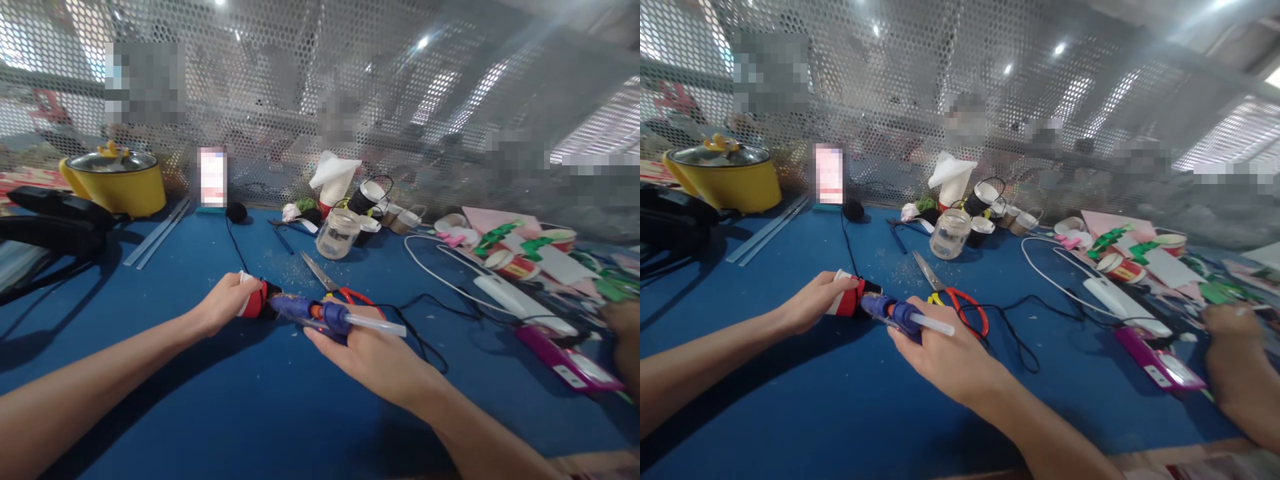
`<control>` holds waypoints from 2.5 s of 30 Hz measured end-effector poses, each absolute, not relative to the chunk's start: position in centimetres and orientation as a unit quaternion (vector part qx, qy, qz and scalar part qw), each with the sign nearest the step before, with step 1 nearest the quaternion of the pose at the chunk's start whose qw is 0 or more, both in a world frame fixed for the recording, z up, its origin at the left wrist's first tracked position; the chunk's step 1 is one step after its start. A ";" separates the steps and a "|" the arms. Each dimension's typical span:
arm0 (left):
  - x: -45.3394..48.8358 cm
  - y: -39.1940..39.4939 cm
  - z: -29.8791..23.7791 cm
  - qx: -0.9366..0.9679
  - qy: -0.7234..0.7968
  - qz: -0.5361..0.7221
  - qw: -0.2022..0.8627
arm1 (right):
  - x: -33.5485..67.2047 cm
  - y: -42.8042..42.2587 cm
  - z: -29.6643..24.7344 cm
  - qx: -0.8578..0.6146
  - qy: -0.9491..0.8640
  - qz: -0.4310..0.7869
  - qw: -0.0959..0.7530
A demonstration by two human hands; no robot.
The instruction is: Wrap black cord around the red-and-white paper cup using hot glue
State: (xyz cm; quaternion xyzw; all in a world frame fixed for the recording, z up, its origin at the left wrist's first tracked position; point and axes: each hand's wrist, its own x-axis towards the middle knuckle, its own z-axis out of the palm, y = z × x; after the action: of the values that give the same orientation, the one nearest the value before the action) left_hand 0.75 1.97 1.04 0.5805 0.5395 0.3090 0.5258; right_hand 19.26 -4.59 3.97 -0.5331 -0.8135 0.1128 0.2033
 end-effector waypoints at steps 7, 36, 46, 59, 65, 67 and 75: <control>0.6 1.9 0.8 0.624 0.534 0.285 0.495 | 19.8 -4.1 3.9 -0.539 -0.801 0.141 0.218; 0.6 1.1 1.5 0.715 0.518 0.227 0.411 | 19.8 -3.4 4.8 -0.559 -0.761 0.238 0.229; 0.5 1.1 1.5 0.711 0.519 0.227 0.415 | 19.7 -3.4 4.8 -0.556 -0.765 0.227 0.232; 0.6 1.9 1.0 0.653 0.516 0.268 0.485 | 19.9 -4.4 4.7 -0.550 -0.779 0.215 0.211; 0.6 1.9 0.7 0.621 0.532 0.285 0.500 | 20.0 -4.7 4.2 -0.530 -0.797 0.216 0.194; 0.6 1.9 0.7 0.617 0.532 0.287 0.505 | 19.9 -4.7 4.3 -0.530 -0.794 0.221 0.198; 0.7 1.7 1.1 0.654 0.527 0.275 0.469 | 20.9 -3.4 4.8 -0.551 -0.704 0.356 0.273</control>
State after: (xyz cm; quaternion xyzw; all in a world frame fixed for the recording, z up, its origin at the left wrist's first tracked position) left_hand 0.71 1.71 1.06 0.6538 0.5267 0.2747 0.4687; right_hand 20.86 -3.42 4.80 -0.5510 -0.7037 0.3563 0.2726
